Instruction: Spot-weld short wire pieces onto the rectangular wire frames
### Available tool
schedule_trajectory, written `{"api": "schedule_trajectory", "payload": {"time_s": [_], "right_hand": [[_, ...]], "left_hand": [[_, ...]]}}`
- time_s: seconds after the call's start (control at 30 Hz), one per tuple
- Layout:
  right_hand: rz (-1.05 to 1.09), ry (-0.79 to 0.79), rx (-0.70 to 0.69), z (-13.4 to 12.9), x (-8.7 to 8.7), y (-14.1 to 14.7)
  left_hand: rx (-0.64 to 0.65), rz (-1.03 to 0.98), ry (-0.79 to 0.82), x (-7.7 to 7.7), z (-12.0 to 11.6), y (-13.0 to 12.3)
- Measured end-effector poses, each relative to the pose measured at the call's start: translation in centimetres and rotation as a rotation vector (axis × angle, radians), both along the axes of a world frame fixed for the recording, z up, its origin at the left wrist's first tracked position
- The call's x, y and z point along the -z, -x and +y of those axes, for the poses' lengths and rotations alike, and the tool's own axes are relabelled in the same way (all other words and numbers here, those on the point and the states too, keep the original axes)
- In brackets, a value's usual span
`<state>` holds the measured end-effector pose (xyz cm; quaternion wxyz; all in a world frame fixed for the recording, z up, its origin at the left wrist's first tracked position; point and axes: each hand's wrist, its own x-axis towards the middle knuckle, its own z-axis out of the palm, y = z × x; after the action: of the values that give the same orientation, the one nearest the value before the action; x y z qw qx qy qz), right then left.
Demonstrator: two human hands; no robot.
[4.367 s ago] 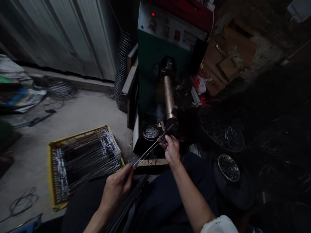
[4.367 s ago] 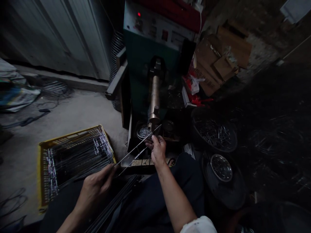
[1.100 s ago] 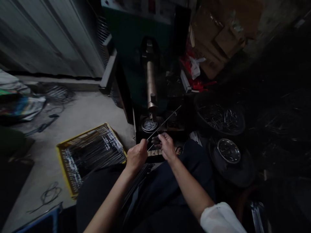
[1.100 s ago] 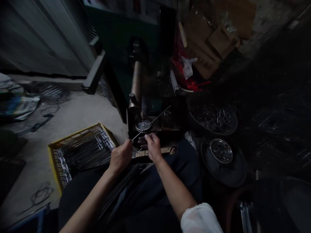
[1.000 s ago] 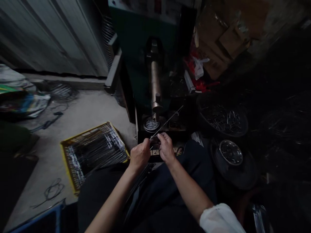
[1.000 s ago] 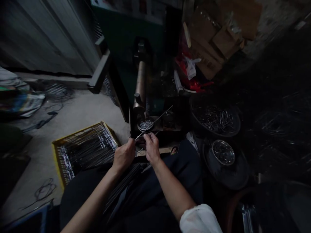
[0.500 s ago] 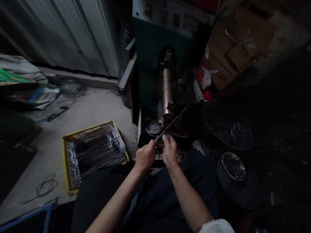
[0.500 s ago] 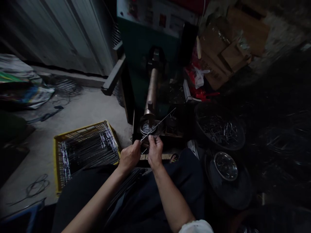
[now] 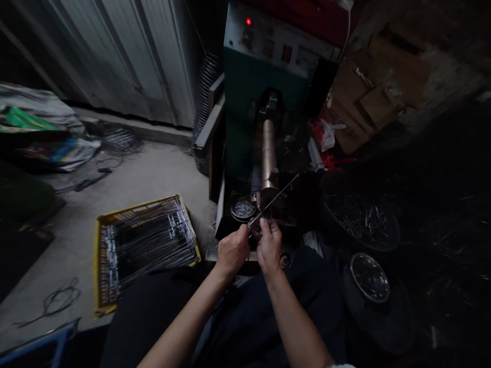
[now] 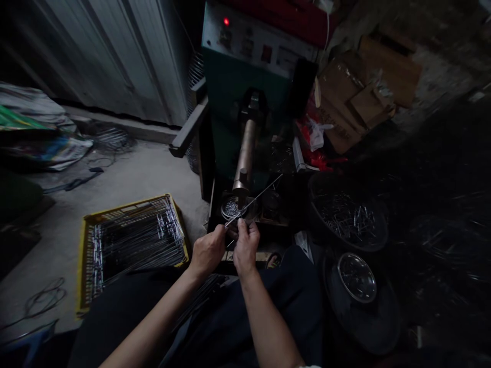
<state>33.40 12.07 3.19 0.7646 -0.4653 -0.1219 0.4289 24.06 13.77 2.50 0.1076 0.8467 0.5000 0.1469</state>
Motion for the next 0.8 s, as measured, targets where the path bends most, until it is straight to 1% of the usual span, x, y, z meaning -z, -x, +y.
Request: {"api": "schedule_trajectory", "payload": {"time_s": [0.1, 0.27, 0.5, 0.67, 0.8], "right_hand": [[0.009, 0.019, 0.002, 0.2, -0.3, 0.0], [0.029, -0.009, -0.006, 0.5, -0.4, 0.0], [0.028, -0.002, -0.006, 1.0, -0.5, -0.1], [0.003, 0.024, -0.028, 1.0, -0.9, 0.0], [-0.055, 0.066, -0.067, 0.9, -0.7, -0.3]], "left_hand": [[-0.007, -0.006, -0.006, -0.1, 0.1, 0.0], [-0.012, -0.019, -0.027, 0.0, 0.4, -0.1], [-0.019, -0.019, -0.043, -0.1, 0.8, 0.0], [-0.006, -0.002, -0.040, -0.2, 0.9, 0.2], [0.024, 0.010, -0.034, -0.2, 1.2, 0.3]]}}
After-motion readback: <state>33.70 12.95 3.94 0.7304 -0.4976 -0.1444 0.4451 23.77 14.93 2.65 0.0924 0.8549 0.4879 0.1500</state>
